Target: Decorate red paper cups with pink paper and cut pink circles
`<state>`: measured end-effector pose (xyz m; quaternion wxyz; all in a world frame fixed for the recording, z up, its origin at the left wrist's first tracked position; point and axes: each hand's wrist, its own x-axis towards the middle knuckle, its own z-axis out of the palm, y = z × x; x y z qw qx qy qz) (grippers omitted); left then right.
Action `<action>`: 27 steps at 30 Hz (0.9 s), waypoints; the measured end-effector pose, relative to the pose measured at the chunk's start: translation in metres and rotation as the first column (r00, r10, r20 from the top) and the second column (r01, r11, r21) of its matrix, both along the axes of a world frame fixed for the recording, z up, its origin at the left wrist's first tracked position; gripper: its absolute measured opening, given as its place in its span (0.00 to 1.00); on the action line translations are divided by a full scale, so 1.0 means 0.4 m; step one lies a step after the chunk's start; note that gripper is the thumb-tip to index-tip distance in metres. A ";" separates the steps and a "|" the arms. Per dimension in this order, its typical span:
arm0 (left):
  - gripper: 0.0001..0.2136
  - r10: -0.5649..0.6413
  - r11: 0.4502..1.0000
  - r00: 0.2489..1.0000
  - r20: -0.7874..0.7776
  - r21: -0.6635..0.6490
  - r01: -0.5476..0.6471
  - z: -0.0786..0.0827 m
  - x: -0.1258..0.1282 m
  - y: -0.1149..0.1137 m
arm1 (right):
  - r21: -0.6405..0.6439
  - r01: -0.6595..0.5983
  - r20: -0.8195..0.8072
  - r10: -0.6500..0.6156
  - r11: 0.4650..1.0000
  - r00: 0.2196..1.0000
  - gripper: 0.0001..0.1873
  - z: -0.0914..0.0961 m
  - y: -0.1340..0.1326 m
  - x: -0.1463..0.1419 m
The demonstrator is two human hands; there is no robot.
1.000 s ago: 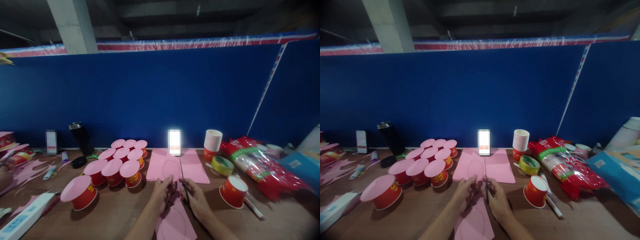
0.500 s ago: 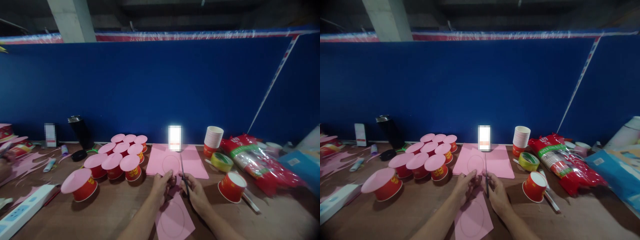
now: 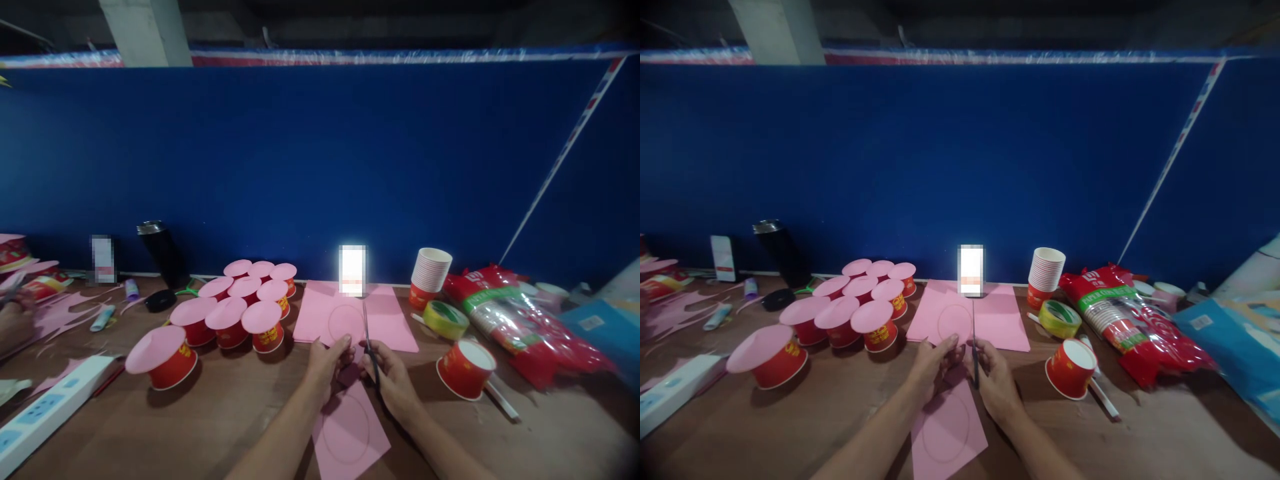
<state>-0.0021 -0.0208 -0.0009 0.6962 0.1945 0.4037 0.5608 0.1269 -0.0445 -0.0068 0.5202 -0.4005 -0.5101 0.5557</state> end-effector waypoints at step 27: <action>0.21 0.004 0.999 0.997 -0.074 0.048 0.000 -0.010 0.000 0.002 | 0.021 0.025 0.018 -0.025 0.999 1.000 0.22 0.002 0.003 -0.002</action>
